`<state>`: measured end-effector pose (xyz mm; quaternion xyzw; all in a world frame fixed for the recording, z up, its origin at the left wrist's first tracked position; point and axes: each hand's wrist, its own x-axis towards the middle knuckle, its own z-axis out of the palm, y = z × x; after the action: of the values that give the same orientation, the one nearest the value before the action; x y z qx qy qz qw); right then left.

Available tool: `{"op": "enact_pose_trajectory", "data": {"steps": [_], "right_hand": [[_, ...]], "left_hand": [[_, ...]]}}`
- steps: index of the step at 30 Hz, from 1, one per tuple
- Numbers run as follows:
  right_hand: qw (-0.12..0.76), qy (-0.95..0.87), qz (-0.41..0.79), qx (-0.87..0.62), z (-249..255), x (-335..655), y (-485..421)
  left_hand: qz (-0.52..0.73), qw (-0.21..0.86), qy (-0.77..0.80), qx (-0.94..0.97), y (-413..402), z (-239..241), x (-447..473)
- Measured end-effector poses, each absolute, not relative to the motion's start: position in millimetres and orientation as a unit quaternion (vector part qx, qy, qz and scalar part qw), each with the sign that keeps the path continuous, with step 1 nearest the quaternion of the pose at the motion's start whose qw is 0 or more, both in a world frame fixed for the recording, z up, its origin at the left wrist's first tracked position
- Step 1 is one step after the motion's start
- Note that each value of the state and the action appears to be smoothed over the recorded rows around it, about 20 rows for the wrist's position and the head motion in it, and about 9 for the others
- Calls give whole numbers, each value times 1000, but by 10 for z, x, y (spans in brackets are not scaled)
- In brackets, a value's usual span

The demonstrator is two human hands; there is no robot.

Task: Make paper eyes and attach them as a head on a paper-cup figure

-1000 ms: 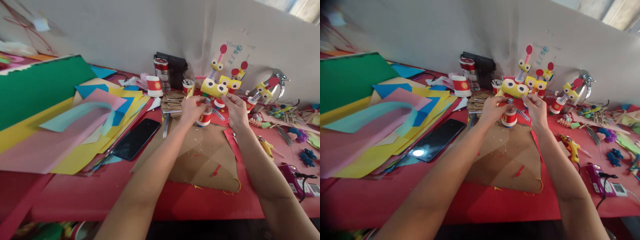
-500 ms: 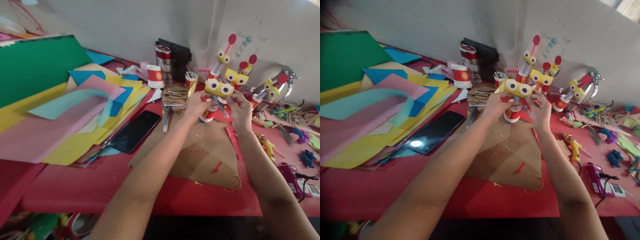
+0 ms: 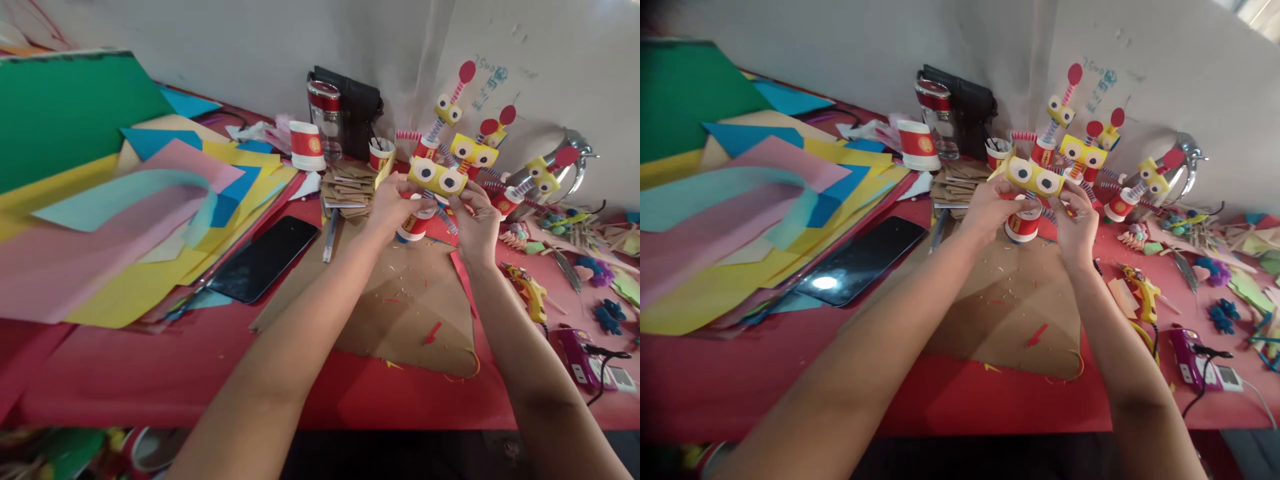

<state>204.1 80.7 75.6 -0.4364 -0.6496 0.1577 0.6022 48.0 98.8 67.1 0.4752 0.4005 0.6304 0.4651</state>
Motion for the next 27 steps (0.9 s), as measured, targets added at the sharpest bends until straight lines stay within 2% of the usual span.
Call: {"op": "enact_pose_trajectory", "data": {"steps": [8, 21, 27], "right_hand": [[607, -655, 142, -427, 714, 2045, 821], [587, -669, 42, -455, 747, 1970, 802], [568, -679, 68, -460, 756, 2021, 843]], "left_hand": [[622, 493, 398, 460, 968, 696, 473], [626, 522, 391, 426, 967, 674, 500], [627, 531, 390, 415, 967, 670, 521]]}}
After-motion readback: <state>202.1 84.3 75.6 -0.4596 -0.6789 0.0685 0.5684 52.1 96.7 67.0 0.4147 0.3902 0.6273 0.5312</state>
